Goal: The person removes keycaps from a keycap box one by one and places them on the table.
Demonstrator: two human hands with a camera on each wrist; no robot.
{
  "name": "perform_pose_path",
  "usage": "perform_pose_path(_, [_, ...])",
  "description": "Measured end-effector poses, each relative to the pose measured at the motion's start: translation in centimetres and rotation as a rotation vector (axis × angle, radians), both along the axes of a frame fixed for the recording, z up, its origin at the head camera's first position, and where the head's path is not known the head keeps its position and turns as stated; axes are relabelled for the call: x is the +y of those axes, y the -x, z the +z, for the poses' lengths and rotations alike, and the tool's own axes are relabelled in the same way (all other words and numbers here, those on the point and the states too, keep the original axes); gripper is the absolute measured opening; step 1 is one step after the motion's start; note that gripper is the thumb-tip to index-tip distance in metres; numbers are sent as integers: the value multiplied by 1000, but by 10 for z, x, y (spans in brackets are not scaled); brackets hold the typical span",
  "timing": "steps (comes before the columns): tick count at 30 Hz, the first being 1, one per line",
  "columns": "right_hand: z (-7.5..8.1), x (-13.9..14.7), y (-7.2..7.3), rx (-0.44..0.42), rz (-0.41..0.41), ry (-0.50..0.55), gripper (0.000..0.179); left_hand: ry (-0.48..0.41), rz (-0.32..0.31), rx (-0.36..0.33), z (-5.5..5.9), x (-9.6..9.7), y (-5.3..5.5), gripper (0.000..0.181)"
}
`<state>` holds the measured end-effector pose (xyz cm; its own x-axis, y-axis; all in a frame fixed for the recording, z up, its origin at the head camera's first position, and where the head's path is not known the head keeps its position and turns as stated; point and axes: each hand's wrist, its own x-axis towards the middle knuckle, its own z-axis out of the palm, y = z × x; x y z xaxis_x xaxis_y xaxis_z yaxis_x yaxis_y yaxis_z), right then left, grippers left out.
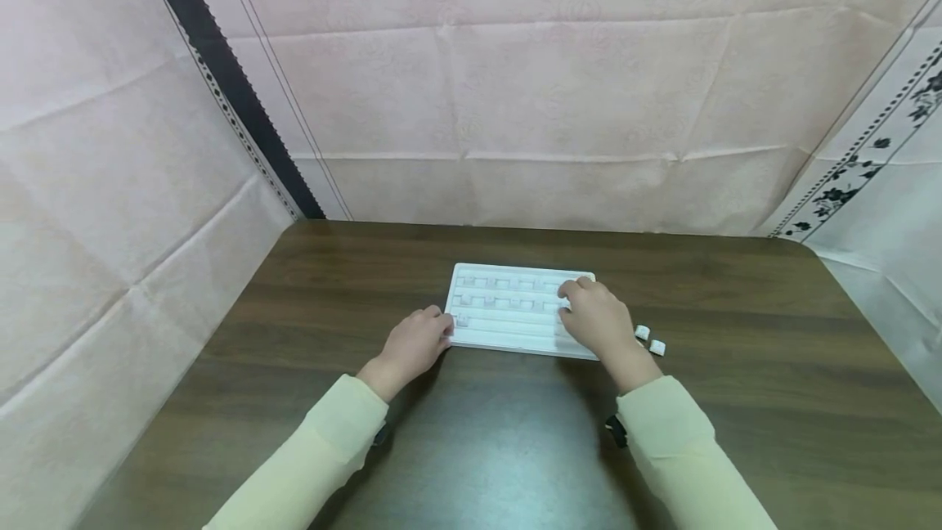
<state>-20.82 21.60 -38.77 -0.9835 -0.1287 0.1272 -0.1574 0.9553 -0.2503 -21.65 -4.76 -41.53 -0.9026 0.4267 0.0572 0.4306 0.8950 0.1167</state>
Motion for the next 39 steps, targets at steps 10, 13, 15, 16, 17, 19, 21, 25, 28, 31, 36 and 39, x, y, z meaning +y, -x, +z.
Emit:
perform_pose_path(10, [-7,-40,9,6,60,20,22,21,2,5,-1,0,1,23])
perform_pose_path(13, [-8,-51,12,-5,69,32,22,23,4,4,-1,0,2,23])
perform_pose_path(15, [-11,-59,14,-4,80,38,23,23,5,2,-1,0,2,22])
perform_pose_path(16, [-12,-63,14,-2,87,41,23,22,5,-1,-1,0,2,22])
perform_pose_path(17, [-13,-67,15,2,93,41,23,22,6,-5,-1,0,3,22])
perform_pose_path(19, [-16,-76,17,11,105,39,24,21,7,-16,-1,0,3,22])
perform_pose_path(21, [-18,-85,19,14,120,37,25,23,7,-27,-1,0,3,22])
perform_pose_path(25, [-20,-103,22,19,162,26,25,22,6,-32,0,0,4,22])
perform_pose_path(28, [-23,-114,25,28,188,13,24,19,-1,-24,0,0,4,22])
perform_pose_path(31, [-26,-122,27,22,190,-4,24,20,-9,-18,-1,0,4,24])
perform_pose_path(36, [-32,-129,29,13,195,-39,23,23,3,-22,-1,0,3,27])
perform_pose_path(39, [-35,-133,31,22,197,-58,21,27,3,-15,-1,-1,3,27])
